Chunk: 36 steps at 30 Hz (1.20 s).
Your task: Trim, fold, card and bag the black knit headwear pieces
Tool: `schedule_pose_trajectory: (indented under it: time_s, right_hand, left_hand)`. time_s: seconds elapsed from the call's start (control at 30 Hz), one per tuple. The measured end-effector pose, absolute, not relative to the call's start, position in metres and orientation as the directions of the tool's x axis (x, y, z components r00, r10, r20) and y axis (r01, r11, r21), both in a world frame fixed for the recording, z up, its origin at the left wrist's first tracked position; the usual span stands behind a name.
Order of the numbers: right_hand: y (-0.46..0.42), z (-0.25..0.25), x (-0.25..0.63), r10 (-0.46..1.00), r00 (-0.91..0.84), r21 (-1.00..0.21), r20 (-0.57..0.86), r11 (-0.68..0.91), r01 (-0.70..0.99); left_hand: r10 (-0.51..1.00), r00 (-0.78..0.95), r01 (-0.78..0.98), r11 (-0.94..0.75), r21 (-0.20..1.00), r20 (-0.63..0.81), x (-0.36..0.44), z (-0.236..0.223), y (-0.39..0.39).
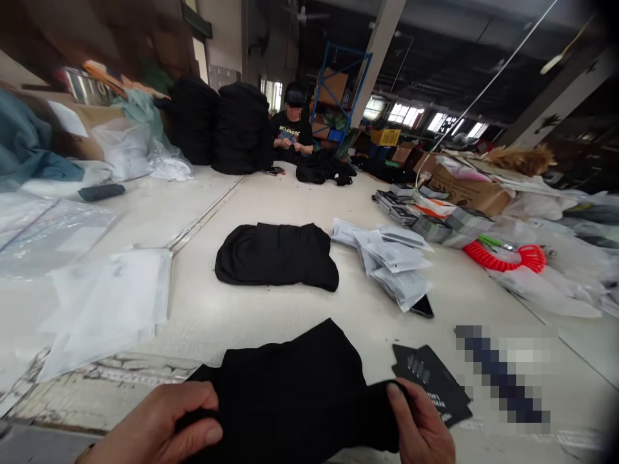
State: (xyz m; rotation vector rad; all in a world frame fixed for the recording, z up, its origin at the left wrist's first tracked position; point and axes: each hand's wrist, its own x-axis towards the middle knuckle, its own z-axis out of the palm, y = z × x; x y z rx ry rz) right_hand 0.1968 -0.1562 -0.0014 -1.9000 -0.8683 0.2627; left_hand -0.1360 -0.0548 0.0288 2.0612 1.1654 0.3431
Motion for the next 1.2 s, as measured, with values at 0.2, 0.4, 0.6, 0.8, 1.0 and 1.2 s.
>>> schedule_pose_trajectory:
  time_s: [0.2, 0.4, 0.6, 0.8, 1.0, 1.2]
  right_hand:
    - [-0.082, -0.016, 0.205, 0.846, 0.445, -0.699, 0.293, -0.128, 0.704]
    - [-0.075, -0.024, 0.169, 0.861, 0.15, -0.404, 0.486, 0.069, 0.912]
    - [-0.105, -0.034, 0.101, 0.907, -0.373, -0.301, 0.195, 0.417, 0.857]
    - [-0.1, -0.044, 0.113, 0.907, -0.417, -0.287, 0.061, 0.416, 0.863]
    - [-0.123, -0.033, 0.059, 0.843, -0.479, -0.306, 0.246, 0.536, 0.787]
    - [-0.133, -0.062, 0.013, 0.838, -0.32, -0.495, 0.442, 0.525, 0.692]
  left_hand:
    - [0.878, 0.407, 0.679, -0.106, 0.726, -0.252, -0.133, 0.013, -0.01]
    - [0.965, 0.156, 0.711, 0.039, 0.702, -0.211, -0.175, 0.0, -0.028]
    - [0.974, 0.09, 0.705, 0.087, 0.704, -0.21, -0.171, -0.009, -0.055]
    - [0.987, 0.067, 0.909, 0.001, 0.417, -0.148, -0.191, -0.006, -0.048]
    - [0.953, 0.299, 0.806, -0.221, 0.55, -0.055, -0.154, 0.029, -0.027]
    - [0.552, 0.827, 0.471, -0.576, 0.669, -0.107, -0.069, 0.019, -0.005]
